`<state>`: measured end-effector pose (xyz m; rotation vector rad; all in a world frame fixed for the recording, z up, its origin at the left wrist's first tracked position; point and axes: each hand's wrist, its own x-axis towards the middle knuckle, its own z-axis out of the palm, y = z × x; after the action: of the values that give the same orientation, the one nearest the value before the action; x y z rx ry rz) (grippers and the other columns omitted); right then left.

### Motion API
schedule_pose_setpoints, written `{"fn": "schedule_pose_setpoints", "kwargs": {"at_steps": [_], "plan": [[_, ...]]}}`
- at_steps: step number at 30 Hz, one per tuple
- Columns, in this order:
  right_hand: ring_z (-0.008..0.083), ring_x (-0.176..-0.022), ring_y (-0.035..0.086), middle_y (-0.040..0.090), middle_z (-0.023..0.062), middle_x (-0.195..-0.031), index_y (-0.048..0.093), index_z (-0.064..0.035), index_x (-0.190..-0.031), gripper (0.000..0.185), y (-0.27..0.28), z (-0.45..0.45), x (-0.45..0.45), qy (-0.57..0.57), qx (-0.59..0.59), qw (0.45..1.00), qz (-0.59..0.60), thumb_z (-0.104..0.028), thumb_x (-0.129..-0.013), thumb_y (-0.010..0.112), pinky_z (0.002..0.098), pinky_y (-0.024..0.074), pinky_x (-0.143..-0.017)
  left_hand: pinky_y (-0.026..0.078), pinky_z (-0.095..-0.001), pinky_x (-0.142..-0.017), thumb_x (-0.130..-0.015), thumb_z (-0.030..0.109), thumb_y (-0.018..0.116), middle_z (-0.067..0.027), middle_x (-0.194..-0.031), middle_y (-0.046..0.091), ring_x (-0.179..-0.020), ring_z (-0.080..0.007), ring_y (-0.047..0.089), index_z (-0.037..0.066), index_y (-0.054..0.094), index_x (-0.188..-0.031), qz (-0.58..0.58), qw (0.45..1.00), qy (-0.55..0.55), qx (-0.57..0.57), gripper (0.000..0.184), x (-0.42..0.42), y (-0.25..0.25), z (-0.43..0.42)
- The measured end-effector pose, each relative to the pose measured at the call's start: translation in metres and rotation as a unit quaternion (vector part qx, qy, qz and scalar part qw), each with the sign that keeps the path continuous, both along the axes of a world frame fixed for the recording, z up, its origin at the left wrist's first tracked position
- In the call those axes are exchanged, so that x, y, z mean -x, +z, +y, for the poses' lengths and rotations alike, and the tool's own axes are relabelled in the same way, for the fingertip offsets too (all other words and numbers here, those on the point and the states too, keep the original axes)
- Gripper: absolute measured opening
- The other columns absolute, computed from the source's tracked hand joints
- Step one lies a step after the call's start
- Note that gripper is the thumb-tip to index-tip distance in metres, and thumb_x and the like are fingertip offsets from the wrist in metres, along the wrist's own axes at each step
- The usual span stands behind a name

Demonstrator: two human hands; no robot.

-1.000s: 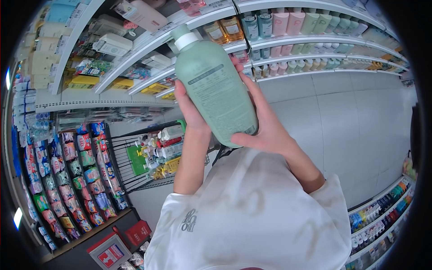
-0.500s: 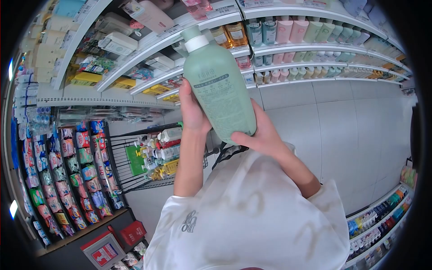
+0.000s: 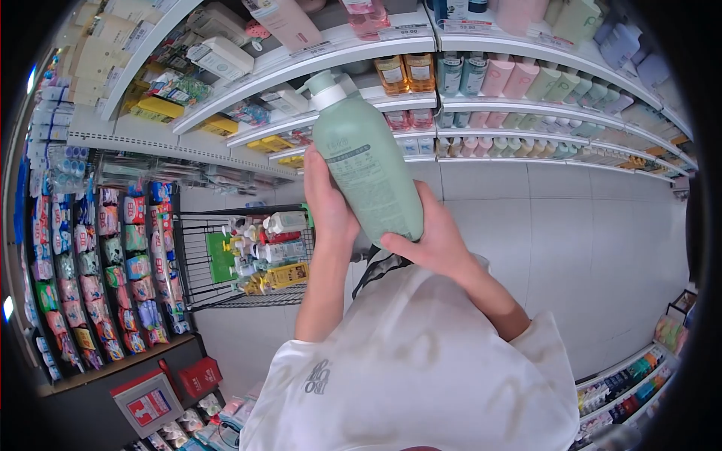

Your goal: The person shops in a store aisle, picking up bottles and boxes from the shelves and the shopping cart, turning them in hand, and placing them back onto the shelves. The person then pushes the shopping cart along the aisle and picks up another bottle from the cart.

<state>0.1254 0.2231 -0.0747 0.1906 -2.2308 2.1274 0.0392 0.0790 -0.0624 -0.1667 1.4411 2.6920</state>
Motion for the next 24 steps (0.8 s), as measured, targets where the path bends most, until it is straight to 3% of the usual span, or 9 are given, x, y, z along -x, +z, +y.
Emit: {"fn": "schedule_pose_setpoints", "kwargs": {"at_steps": [4,6,8,11,15,18,20,24], "plan": [[0.0315,-0.101,0.062,0.060,0.0190,-0.110,0.039,-0.0009,-0.128,0.071,0.000,0.000,0.005,0.019,0.007,1.000,0.000,-0.029,-0.072,0.074,0.0374,0.0473,-0.086,0.051,-0.0361,-0.084,-0.100,0.039,0.034,-0.0086,-0.111,0.060,-0.098,-0.0212,0.060,0.005,0.051,-0.119,-0.018,0.999,0.042,-0.011,0.042,-0.004,-0.005,-0.001],[0.0256,-0.103,0.059,0.059,0.0163,-0.113,0.040,0.0000,-0.128,0.070,-0.002,0.000,0.008,0.027,0.050,0.998,-0.010,-0.025,-0.073,0.073,0.0350,0.0451,-0.089,0.051,-0.0354,-0.083,-0.100,0.039,0.035,-0.0083,-0.110,0.060,-0.097,-0.0209,0.061,0.005,0.052,-0.118,-0.037,0.997,0.065,-0.031,0.042,-0.003,-0.004,-0.001],[0.0231,-0.105,0.057,0.058,0.0148,-0.114,0.040,0.0008,-0.128,0.069,0.001,0.002,0.011,0.041,0.071,0.996,-0.029,-0.024,-0.073,0.073,0.0338,0.0435,-0.090,0.052,-0.0356,-0.082,-0.099,0.039,0.036,-0.0085,-0.110,0.061,-0.097,-0.0209,0.061,0.006,0.053,-0.117,-0.109,0.983,0.021,-0.144,0.042,-0.003,-0.001,-0.002],[0.0194,-0.107,0.053,0.056,0.0126,-0.114,0.041,0.0023,-0.128,0.067,-0.004,-0.002,0.015,0.061,0.129,0.988,-0.055,-0.023,-0.074,0.073,0.0322,0.0410,-0.092,0.053,-0.0361,-0.081,-0.098,0.042,0.037,-0.0090,-0.111,0.060,-0.096,-0.0212,0.061,0.006,0.054,-0.117,-0.133,0.973,-0.007,-0.187,0.043,0.002,-0.009,-0.006],[0.0178,-0.108,0.050,0.054,0.0117,-0.114,0.042,0.0037,-0.127,0.066,-0.002,-0.008,0.021,0.081,0.217,0.969,-0.092,-0.026,-0.076,0.072,0.0320,0.0394,-0.093,0.048,-0.0368,-0.088,-0.100,0.039,0.028,-0.0096,-0.117,0.057,-0.104,-0.0217,0.057,0.005,0.050,-0.121,-0.157,0.975,-0.003,-0.157,0.046,0.002,-0.010,-0.010],[0.0169,-0.107,0.050,0.054,0.0113,-0.114,0.042,0.0039,-0.126,0.066,0.002,-0.013,0.029,0.071,0.232,0.965,-0.099,-0.028,-0.077,0.071,0.0321,0.0396,-0.092,0.049,-0.0364,-0.085,-0.099,0.040,0.031,-0.0102,-0.114,0.058,-0.100,-0.0217,0.058,0.005,0.051,-0.119,-0.199,0.974,0.010,-0.106,0.046,0.010,-0.013,-0.013],[0.0170,-0.107,0.050,0.054,0.0111,-0.114,0.042,0.0039,-0.126,0.067,0.001,-0.016,0.037,0.074,0.223,0.967,-0.099,-0.029,-0.077,0.071,0.0320,0.0395,-0.092,0.053,-0.0340,-0.067,-0.094,0.039,0.038,-0.0106,-0.096,0.062,-0.080,-0.0215,0.062,0.005,0.056,-0.108,-0.190,0.975,-0.030,-0.112,0.041,0.018,-0.012,-0.016],[0.0167,-0.107,0.050,0.054,0.0106,-0.114,0.042,0.0038,-0.126,0.066,0.002,-0.026,0.055,0.080,0.214,0.968,-0.108,-0.030,-0.077,0.071,0.0317,0.0393,-0.093,0.054,-0.0338,-0.063,-0.093,0.036,0.038,-0.0112,-0.093,0.062,-0.076,-0.0214,0.062,0.004,0.057,-0.104,-0.180,0.979,-0.038,-0.090,0.039,0.038,-0.020,-0.026]]}}
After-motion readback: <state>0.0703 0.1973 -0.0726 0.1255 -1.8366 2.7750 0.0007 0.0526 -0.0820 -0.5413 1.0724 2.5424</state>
